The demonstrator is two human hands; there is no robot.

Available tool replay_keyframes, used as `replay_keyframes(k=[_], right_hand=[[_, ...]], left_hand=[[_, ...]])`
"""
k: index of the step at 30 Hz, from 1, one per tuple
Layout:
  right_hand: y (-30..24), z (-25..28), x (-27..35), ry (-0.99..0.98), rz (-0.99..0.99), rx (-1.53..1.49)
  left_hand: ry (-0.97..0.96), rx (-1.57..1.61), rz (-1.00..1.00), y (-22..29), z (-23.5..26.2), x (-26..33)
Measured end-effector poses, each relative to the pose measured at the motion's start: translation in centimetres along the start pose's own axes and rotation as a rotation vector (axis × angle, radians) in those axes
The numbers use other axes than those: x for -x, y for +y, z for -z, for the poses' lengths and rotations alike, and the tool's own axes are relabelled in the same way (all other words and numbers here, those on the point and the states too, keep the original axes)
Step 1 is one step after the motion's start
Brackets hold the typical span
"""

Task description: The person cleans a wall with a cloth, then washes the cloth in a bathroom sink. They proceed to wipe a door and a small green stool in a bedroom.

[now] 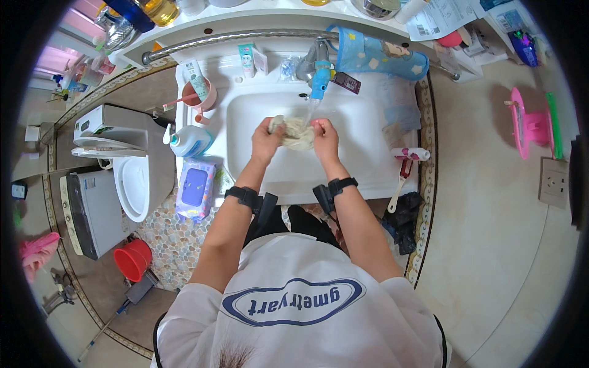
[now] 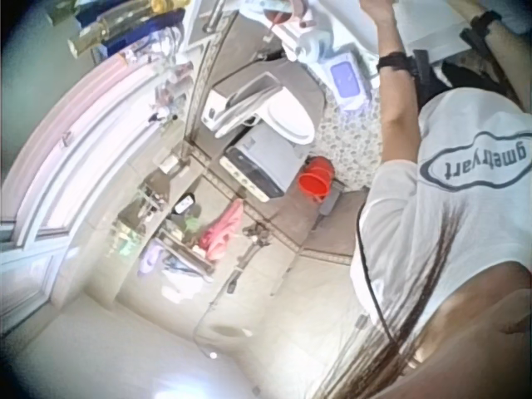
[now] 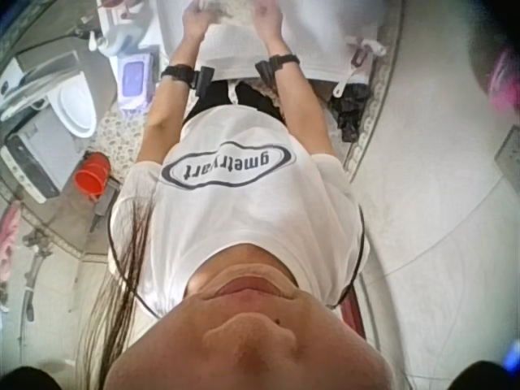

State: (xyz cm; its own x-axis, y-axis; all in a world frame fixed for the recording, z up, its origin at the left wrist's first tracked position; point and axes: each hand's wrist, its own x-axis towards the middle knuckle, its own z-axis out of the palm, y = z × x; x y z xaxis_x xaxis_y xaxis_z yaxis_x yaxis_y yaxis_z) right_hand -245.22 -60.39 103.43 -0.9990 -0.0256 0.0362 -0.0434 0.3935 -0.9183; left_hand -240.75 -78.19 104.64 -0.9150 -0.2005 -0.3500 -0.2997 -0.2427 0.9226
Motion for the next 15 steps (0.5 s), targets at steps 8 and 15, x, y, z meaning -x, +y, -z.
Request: replay_keyframes(k=[8,15], right_hand=[[-2.5,1.1,1.9,-0.233,0.01,-0.044],[-3.7,3.2,0.6,-0.361,-0.213,-0.079]], left_hand=[[-0.317,0.091,0.072,4.9,-0.9,1.1],[-0.338,-0.484,-0.219,5.2,0.1,0.8]])
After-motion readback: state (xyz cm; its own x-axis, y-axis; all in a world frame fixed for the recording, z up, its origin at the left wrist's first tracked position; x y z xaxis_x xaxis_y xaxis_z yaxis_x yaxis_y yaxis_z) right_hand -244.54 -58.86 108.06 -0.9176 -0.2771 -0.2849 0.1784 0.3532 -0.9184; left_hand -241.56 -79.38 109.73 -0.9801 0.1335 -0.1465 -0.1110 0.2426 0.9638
